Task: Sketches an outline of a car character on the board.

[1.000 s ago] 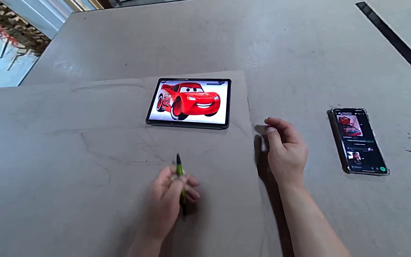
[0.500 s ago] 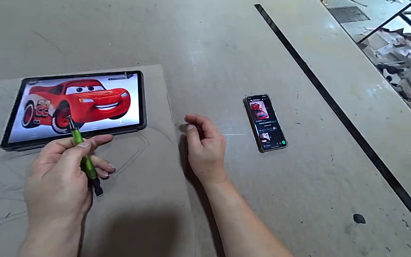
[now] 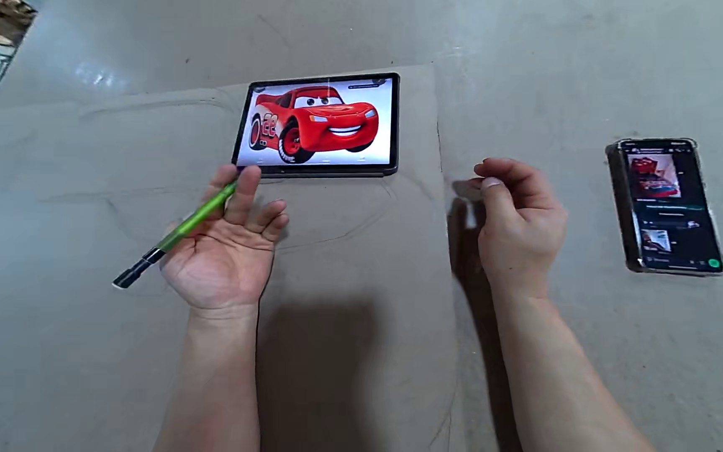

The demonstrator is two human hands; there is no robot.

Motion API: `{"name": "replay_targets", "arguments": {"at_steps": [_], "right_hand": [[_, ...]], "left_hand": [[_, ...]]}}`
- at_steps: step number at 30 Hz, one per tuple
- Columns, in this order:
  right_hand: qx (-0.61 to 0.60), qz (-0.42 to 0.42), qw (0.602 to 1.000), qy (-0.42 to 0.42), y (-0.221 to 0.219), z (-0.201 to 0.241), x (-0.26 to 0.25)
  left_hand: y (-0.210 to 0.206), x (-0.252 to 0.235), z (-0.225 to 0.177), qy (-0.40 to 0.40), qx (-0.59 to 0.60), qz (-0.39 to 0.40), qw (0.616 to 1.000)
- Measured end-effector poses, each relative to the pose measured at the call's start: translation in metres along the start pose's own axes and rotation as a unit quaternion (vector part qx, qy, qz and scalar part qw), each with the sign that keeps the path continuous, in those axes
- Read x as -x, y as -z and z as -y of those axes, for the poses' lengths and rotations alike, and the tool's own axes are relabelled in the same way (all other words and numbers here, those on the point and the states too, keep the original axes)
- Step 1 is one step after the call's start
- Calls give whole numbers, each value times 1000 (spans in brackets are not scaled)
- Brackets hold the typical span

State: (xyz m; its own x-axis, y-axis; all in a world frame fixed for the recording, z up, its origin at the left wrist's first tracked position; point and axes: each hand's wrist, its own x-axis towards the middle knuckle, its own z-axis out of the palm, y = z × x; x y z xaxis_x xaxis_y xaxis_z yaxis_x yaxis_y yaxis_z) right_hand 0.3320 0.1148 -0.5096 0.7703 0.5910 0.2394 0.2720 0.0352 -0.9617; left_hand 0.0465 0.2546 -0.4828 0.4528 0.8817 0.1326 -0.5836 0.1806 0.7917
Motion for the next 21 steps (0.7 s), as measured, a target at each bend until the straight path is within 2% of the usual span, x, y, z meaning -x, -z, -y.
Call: {"name": "replay_targets", "arguments": {"at_steps": [2,5,8,12,21], "right_hand": [[-13,-13,1000,8,-4,1,1],[-5,-29,1000,5,-2,3,-1],[16,-34,999,-4,-2,2,-2],[13,-29,999,-14,-2,1,-3],[-2,-28,999,-21,-3,1,-2]], "left_hand": [[-2,2,6,37,-48,32,998],[-1,2,19,74,-138,-15,988],[11,-2,29,61,-169,-36,983],[-5,-2,32,37,-201,-57,977],[21,-3,35,40,-244,87,965]]}}
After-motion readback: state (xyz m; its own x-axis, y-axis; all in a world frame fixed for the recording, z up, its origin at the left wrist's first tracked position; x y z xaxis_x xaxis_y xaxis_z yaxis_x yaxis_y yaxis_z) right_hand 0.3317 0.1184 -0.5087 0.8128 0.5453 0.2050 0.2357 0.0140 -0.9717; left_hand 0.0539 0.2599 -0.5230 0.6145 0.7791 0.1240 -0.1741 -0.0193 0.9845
